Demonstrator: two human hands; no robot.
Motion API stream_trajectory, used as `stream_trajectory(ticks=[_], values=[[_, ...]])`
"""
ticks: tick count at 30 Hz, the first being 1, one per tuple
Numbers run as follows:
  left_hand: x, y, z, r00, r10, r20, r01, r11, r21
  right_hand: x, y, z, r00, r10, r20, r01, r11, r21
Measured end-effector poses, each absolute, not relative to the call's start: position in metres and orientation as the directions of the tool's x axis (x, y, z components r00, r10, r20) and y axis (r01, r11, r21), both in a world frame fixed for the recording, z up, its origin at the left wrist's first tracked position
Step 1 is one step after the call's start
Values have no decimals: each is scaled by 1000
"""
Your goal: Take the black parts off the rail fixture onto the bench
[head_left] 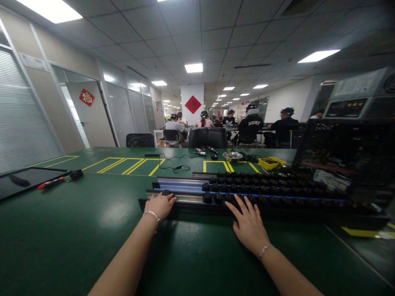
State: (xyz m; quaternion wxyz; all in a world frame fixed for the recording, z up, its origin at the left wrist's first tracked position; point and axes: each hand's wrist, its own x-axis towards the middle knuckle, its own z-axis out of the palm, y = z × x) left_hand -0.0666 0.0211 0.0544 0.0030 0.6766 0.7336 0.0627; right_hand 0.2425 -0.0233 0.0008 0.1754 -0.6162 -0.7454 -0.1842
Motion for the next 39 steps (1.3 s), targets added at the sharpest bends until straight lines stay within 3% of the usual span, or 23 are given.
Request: stream_trajectory(ticks=[18,39], values=[[-82,29,49,-95,992,84,992,87,91,244,-22,-2,-187,844,503,982,179,65],[-101,30,53,-239,970,51,968,233,93,243,-23,1,-178,856,485,983,182,39]])
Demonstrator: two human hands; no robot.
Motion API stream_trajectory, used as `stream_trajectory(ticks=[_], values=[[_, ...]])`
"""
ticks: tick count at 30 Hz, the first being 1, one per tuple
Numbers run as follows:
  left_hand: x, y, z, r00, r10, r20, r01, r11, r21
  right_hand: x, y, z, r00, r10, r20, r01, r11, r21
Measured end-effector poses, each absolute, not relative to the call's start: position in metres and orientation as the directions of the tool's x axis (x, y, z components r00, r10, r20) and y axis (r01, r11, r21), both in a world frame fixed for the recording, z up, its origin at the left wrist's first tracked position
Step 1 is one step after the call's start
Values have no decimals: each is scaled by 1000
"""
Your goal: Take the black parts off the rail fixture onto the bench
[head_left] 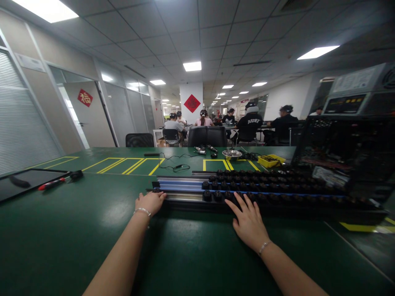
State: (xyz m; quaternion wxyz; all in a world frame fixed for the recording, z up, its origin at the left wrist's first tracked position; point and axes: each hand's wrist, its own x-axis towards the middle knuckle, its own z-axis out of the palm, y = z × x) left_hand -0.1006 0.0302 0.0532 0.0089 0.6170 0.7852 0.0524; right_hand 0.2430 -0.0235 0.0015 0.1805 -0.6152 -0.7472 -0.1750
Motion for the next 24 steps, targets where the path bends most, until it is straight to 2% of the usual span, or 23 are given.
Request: stream_trajectory(ticks=[5,16,24], values=[[-108,32,52,-209,976,57,973,202,116,243,-23,1,-175,859,481,983,180,37],[-116,35,51,-254,965,69,960,243,137,243,-23,1,-174,859,482,983,181,32],[-111,33,53,-294,951,99,954,285,97,243,-23,1,-173,858,484,983,179,34]])
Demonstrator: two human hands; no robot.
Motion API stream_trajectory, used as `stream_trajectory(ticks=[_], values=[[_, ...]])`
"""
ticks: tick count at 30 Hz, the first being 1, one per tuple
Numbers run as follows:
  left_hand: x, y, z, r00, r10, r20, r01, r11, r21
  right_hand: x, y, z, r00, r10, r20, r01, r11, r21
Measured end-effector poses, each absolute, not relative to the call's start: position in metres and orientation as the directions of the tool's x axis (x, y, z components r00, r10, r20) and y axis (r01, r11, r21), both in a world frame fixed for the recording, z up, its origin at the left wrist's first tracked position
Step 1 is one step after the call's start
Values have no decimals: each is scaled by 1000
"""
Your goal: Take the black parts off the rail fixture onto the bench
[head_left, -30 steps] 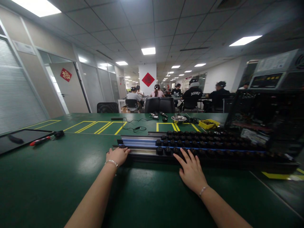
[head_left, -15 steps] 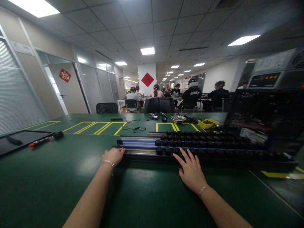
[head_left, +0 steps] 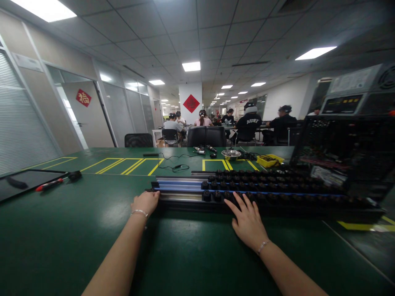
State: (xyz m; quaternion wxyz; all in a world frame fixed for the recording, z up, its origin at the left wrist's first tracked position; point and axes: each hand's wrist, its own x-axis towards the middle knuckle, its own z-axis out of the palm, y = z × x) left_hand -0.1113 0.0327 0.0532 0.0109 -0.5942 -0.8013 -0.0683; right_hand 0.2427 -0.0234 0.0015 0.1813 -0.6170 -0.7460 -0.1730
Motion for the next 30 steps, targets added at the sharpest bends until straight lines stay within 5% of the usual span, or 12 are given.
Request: stream_trajectory(ticks=[30], values=[[-125,32,49,-318,931,176,948,313,55,243,-23,1,-168,857,487,984,172,38]])
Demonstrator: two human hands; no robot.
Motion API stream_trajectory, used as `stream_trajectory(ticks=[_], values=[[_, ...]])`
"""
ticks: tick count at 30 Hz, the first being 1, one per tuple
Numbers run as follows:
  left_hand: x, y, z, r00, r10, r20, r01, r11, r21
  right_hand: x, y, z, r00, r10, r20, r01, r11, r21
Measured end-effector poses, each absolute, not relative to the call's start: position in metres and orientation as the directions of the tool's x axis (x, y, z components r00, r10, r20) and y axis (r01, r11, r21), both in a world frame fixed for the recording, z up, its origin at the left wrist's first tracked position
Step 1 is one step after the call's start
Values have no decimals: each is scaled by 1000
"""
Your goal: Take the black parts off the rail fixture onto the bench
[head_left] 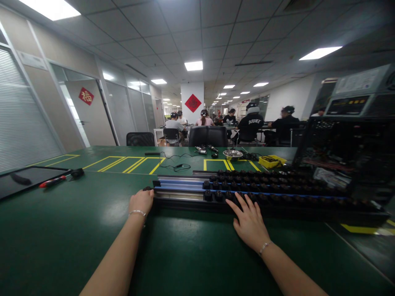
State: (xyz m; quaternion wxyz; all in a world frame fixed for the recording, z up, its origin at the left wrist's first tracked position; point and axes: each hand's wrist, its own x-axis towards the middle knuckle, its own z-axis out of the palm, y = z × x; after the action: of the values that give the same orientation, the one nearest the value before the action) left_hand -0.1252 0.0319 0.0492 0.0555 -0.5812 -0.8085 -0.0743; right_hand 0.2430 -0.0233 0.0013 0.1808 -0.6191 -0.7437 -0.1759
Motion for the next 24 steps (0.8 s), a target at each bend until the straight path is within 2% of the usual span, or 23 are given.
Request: stream_trajectory(ticks=[16,20,24], values=[[-145,35,39,-341,913,225,936,308,169,244,-22,0,-181,847,500,982,185,42],[-156,43,33,-338,914,226,930,288,227,244,-22,-1,-185,838,514,981,187,47],[-166,49,25,-419,874,245,888,339,310,244,-23,0,-186,837,515,981,188,48]])
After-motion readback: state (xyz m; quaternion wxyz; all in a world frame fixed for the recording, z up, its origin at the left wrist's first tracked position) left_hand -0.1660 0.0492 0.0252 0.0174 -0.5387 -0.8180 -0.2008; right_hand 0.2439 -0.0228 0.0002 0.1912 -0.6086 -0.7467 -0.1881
